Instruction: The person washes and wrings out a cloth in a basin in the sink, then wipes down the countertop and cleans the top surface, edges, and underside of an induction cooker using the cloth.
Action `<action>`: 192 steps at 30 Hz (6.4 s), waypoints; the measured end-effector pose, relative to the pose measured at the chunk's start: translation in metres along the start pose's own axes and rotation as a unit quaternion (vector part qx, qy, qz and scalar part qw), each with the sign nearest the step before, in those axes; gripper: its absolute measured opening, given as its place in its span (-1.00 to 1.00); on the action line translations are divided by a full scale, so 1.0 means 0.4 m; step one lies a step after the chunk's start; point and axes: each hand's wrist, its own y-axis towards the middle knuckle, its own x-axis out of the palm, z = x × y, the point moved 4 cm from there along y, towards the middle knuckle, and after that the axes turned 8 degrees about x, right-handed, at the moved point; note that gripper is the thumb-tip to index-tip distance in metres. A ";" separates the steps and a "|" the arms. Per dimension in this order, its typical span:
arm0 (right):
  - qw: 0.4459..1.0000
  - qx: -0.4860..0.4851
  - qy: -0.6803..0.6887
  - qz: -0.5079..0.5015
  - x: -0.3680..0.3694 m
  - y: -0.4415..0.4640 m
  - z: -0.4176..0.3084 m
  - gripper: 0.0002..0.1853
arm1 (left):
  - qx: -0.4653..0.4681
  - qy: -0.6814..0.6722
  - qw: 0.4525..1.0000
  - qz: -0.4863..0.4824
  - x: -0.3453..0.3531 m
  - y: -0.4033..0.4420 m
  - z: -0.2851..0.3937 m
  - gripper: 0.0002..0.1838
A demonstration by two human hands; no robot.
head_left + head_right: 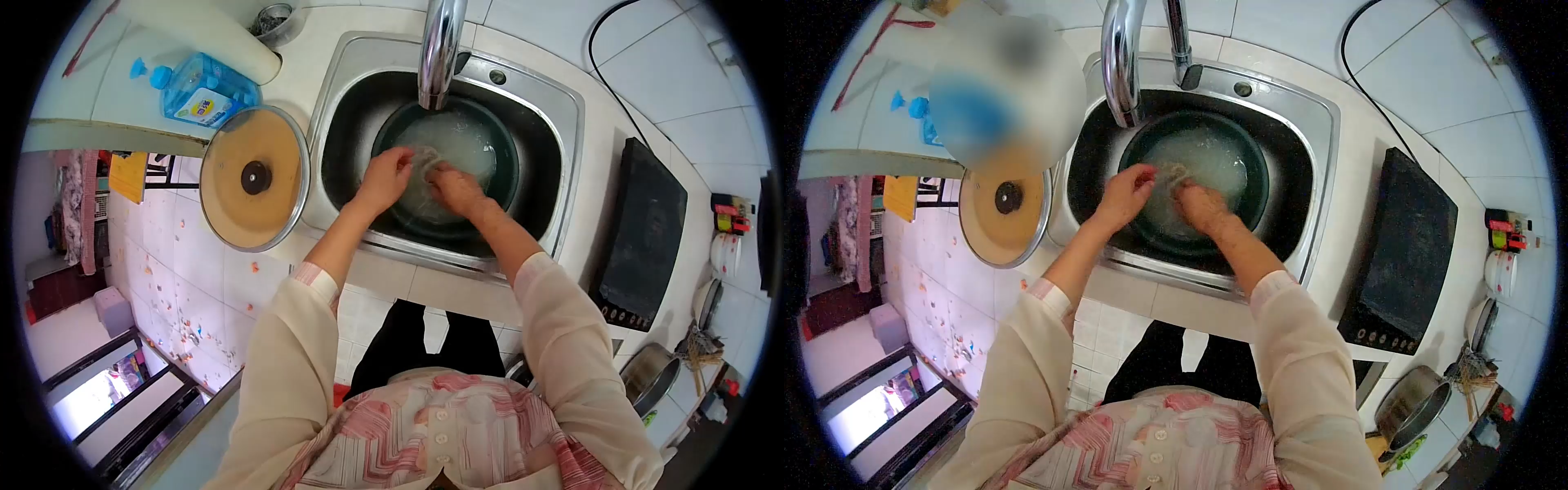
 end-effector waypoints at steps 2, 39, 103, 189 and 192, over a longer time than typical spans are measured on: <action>0.988 0.110 -0.083 -0.074 -0.006 0.022 0.074 -0.77 | -0.006 -0.008 1.000 0.000 0.011 -0.023 0.007 -0.69; 0.823 0.194 0.511 0.155 -0.512 -0.130 -0.071 -0.89 | -0.096 -0.428 0.824 -0.359 0.025 0.072 0.465 -0.58; 0.869 0.154 0.467 -0.055 -0.490 -0.218 -0.206 -0.75 | 0.214 0.257 0.940 -0.062 -0.103 0.074 0.412 -0.72; 0.670 0.526 0.282 0.442 -0.491 -1.209 0.607 -0.47 | 0.112 -0.148 0.972 -0.142 0.682 0.051 0.531 -0.44; 0.717 0.446 0.015 0.535 -0.517 -1.112 0.607 -0.40 | 0.023 -0.168 0.971 -0.171 0.729 0.043 0.549 -0.31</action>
